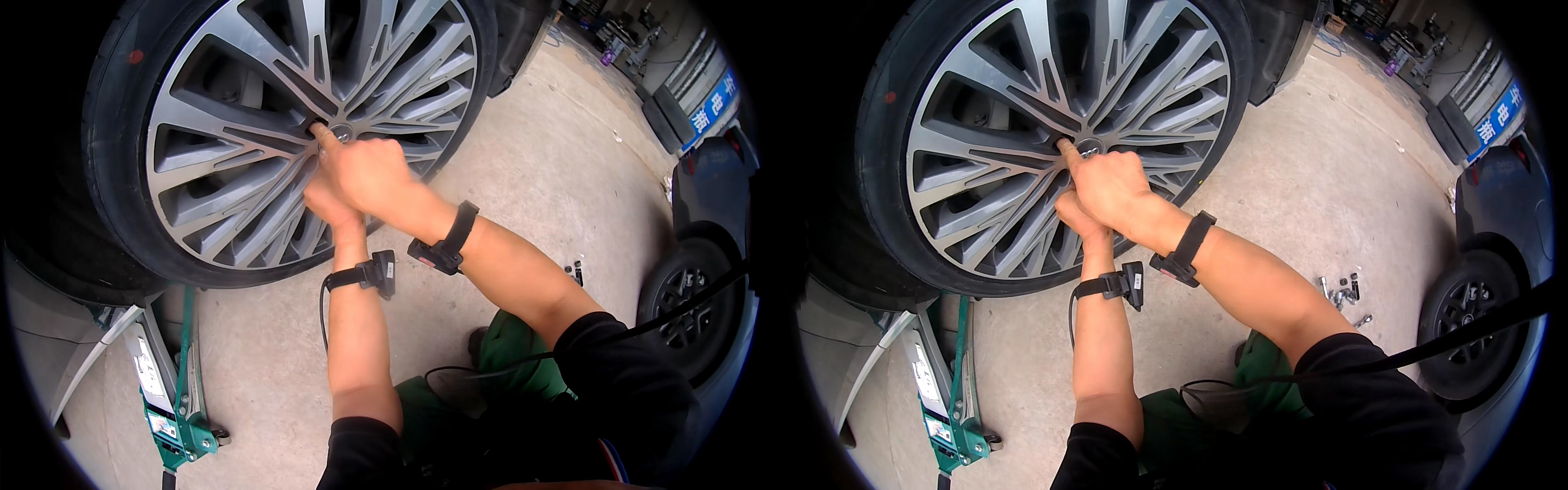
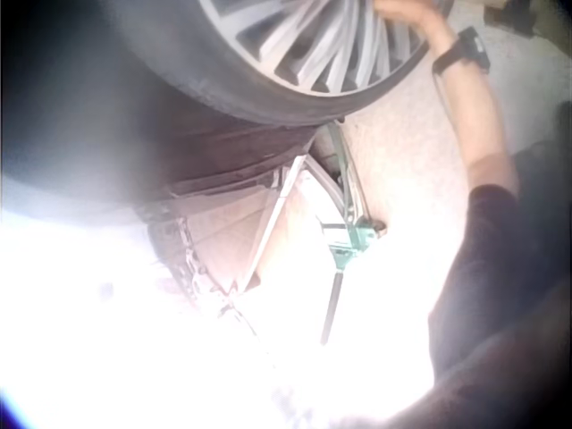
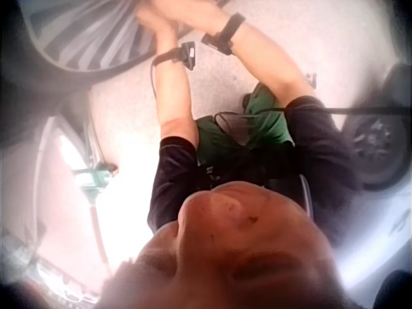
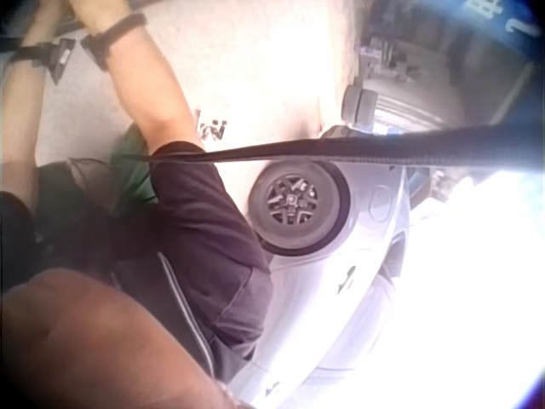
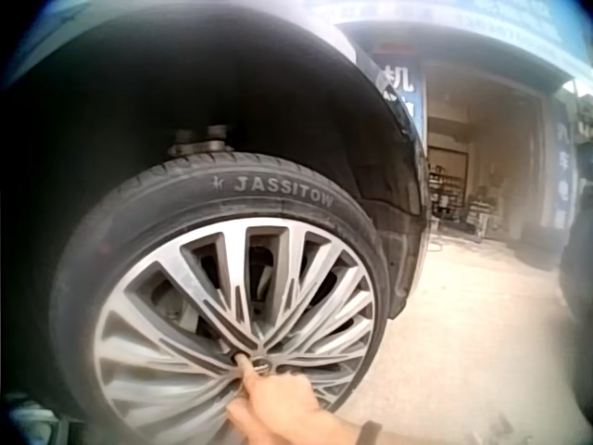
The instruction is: The person positions a tire onto a car's wheel hub and then threads lug nuts onto the wheel studs by hand.
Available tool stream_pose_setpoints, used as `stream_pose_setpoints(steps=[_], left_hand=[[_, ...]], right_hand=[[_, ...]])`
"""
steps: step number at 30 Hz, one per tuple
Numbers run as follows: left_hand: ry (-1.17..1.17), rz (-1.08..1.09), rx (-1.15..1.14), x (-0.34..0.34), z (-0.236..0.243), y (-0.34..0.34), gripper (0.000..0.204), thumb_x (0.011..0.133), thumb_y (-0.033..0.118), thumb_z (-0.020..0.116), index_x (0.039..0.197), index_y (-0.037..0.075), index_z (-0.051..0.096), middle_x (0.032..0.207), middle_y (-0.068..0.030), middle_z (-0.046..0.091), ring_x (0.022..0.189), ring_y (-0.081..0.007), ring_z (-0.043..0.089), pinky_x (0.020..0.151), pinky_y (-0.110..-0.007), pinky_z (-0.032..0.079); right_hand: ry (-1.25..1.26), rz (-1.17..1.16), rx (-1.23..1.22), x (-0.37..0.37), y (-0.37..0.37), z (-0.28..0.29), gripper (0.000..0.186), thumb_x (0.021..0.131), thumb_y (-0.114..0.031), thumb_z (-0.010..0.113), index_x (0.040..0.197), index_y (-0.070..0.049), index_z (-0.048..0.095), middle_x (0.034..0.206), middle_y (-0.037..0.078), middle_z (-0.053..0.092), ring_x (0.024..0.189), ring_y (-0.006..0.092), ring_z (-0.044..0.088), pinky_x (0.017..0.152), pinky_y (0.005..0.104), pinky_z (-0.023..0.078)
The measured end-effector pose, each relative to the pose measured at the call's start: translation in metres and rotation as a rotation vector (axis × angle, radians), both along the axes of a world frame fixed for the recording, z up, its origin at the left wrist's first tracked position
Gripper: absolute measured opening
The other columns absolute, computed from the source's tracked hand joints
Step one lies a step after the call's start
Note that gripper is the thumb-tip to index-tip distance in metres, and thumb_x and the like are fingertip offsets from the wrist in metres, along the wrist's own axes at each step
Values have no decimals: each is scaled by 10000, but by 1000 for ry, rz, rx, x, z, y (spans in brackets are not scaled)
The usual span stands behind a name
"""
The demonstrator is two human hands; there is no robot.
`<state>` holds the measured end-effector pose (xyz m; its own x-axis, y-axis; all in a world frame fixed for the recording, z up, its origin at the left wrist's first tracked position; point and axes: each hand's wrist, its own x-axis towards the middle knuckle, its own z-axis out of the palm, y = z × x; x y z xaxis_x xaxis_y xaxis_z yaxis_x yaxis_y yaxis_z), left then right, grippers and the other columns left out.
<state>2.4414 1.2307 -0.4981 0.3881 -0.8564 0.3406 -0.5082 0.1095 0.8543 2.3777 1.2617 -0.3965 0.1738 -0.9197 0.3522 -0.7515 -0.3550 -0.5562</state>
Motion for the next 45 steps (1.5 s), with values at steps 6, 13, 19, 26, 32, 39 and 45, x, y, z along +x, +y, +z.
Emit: stream_pose_setpoints(steps=[6, 13, 19, 26, 32, 39, 45], left_hand=[[686, -100, -330, -9, -9, -4, 134, 887, 147, 617, 869, 82, 733, 786, -44, 750, 687, -165, 706, 612, -269, 532], [249, -38, -170, -2, -1, 2, 150, 859, 226, 690, 868, 79, 718, 758, -54, 734, 674, -190, 707, 584, -298, 514], [47, 30, -108, -3, 0, 2, 157, 865, 273, 713, 898, 120, 715, 792, -119, 733, 694, -279, 719, 588, -342, 529], [941, -125, -243, -11, 8, -3, 118, 864, 148, 646, 890, 56, 715, 743, -95, 725, 639, -182, 674, 608, -297, 522], [198, -41, -220, -1, 10, 10, 154, 849, 205, 719, 873, 53, 722, 740, -90, 734, 670, -187, 712, 616, -316, 527], [614, -119, -334, -7, 3, -1, 145, 873, 176, 674, 909, 46, 726, 742, -88, 734, 677, -176, 712, 635, -304, 547], [121, 26, -146, -3, 3, 8, 232, 817, 243, 758, 768, 18, 727, 706, -139, 715, 646, -204, 705, 578, -356, 512]], right_hand=[[-1588, 477, 937, -12, -7, 1, 672, 934, -74, 521, 1570, -160, 326, 702, 5, 562, 533, 103, 484, 548, 247, 380], [-86, 59, -47, -6, -2, 8, 631, 917, -65, 513, 1533, -114, 387, 804, 96, 633, 609, 187, 581, 579, 301, 447], [15, 21, 64, -5, 5, 18, 684, 908, -31, 529, 1560, -106, 338, 749, 14, 526, 565, 122, 439, 546, 272, 377], [-825, 194, 506, -6, 2, 15, 680, 901, -45, 532, 1555, -98, 354, 750, 43, 563, 589, 148, 491, 563, 299, 411], [387, -33, -21, -3, 8, 22, 664, 822, -142, 572, 1472, -42, 482, 827, 206, 731, 760, 350, 729, 673, 450, 567], [-1319, 424, 795, -7, -3, 10, 750, 916, -49, 571, 1595, -77, 255, 798, 5, 578, 560, 103, 474, 580, 266, 411], [-369, 163, 92, -10, -4, 9, 587, 933, -102, 538, 1511, -113, 430, 864, 123, 699, 655, 199, 657, 615, 316, 499]])
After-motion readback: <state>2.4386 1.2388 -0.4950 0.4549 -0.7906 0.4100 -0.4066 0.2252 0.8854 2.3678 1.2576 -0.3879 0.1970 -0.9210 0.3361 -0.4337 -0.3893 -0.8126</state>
